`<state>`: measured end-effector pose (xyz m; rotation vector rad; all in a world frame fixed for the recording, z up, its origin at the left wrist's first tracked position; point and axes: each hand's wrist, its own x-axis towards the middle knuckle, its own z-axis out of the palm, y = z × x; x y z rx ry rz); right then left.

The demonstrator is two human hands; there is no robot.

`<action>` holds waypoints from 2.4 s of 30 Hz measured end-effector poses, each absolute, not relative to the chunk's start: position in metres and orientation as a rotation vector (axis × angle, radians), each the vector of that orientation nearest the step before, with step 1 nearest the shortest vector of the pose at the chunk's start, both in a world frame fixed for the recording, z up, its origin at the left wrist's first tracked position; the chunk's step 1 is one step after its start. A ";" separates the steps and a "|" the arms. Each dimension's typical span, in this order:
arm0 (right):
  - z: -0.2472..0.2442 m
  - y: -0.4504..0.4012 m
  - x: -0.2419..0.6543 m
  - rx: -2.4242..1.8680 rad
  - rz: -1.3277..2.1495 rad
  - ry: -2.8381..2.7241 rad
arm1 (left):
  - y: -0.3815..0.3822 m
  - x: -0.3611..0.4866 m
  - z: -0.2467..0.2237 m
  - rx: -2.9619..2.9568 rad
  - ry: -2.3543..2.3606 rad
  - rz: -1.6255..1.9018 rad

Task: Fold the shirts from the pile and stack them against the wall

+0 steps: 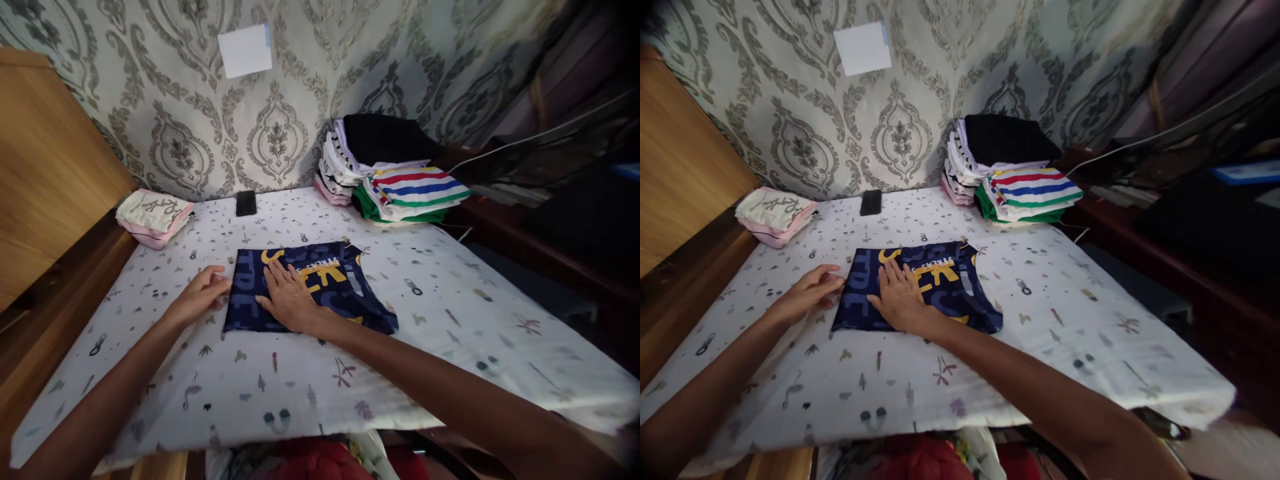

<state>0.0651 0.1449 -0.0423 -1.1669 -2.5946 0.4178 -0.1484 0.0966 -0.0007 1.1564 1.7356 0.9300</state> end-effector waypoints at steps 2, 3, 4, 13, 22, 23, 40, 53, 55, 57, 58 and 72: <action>-0.037 0.145 0.067 -1.150 0.473 -2.590 | 0.100 -0.144 0.004 1.075 1.741 0.878; -0.034 0.145 0.069 -1.140 0.509 -2.578 | 0.102 -0.141 0.005 1.049 1.735 0.860; -0.031 0.145 0.070 -1.132 0.546 -2.554 | 0.105 -0.138 0.004 1.030 1.722 0.855; -0.007 0.158 0.102 -1.054 1.115 -1.736 | 0.123 -0.104 0.023 0.872 1.477 0.961; 0.012 0.168 0.171 -1.074 1.857 -1.176 | 0.149 0.014 0.035 1.135 1.292 0.868; 0.009 0.168 0.176 -1.068 1.894 -1.091 | 0.148 0.023 0.030 1.165 1.250 0.842; -0.018 0.174 0.205 -1.102 1.641 -0.757 | 0.131 0.011 -0.013 2.582 1.278 0.660; -0.001 0.187 0.214 -1.271 0.445 -2.116 | 0.117 0.013 -0.021 2.813 1.156 0.342; -0.001 0.194 0.198 -1.244 0.411 -2.289 | 0.120 0.017 -0.021 2.800 1.144 0.375; -0.005 0.199 0.186 -1.306 0.393 -2.384 | 0.129 0.017 -0.023 2.727 1.217 0.420; -0.009 0.201 0.181 -1.362 0.393 -2.406 | 0.136 0.015 -0.025 2.671 1.274 0.435; -0.043 0.203 0.175 -1.537 0.203 -2.455 | 0.222 -0.017 -0.034 2.448 1.596 0.052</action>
